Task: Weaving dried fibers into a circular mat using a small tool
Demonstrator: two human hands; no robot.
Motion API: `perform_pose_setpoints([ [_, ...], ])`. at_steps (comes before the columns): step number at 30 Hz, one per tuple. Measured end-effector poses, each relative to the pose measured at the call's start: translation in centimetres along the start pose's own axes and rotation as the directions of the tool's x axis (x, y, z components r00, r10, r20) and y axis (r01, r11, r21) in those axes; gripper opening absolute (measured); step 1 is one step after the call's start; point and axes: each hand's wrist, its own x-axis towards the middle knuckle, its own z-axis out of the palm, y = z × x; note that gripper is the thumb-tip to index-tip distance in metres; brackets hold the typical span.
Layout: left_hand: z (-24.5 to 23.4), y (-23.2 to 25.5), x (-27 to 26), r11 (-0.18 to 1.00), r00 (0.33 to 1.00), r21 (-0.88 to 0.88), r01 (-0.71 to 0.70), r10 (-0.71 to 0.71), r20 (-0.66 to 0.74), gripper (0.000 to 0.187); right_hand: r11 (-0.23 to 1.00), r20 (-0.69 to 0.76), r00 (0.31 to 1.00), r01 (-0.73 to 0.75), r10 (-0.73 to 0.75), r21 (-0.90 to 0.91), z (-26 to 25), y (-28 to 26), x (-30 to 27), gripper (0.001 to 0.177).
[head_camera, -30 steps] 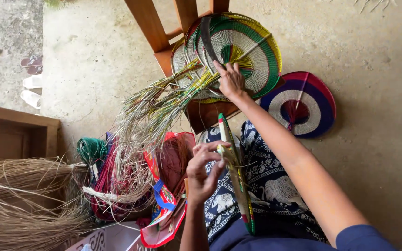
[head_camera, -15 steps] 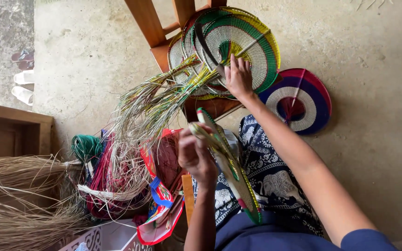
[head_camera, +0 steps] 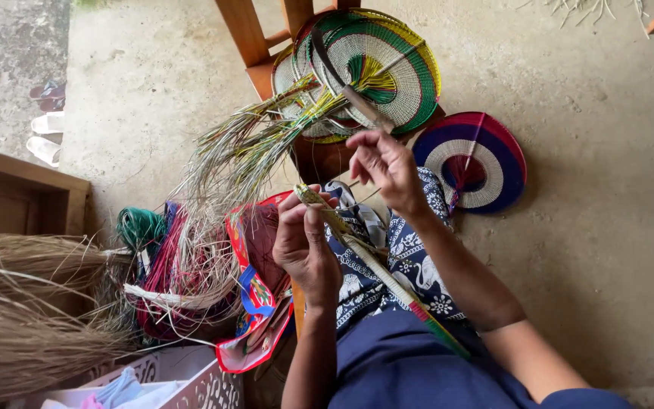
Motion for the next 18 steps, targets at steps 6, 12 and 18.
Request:
perform_pose_setpoints([
  [6, -2.5, 1.3, -1.8, 0.994, 0.996, 0.111, 0.01, -0.02, 0.092, 0.012, 0.98, 0.05, 0.979, 0.197, -0.198, 0.034, 2.8, -4.0, -3.7, 0.013],
  [12, -3.8, 2.0, -0.8, 0.994, 0.998, 0.111, -0.001, -0.006, 0.062, 0.008, 0.958, 0.154, 0.961, 0.251, -0.23, -0.137, 3.2, -7.8, -5.6, 0.018],
  [18, -5.7, 1.2, -0.7, 0.991, 0.996, 0.124, 0.058, -0.066, 0.061, 0.01, 0.947, 0.185, 0.956, 0.26, -0.226, -0.191, 5.0, -9.6, -5.8, 0.019],
])
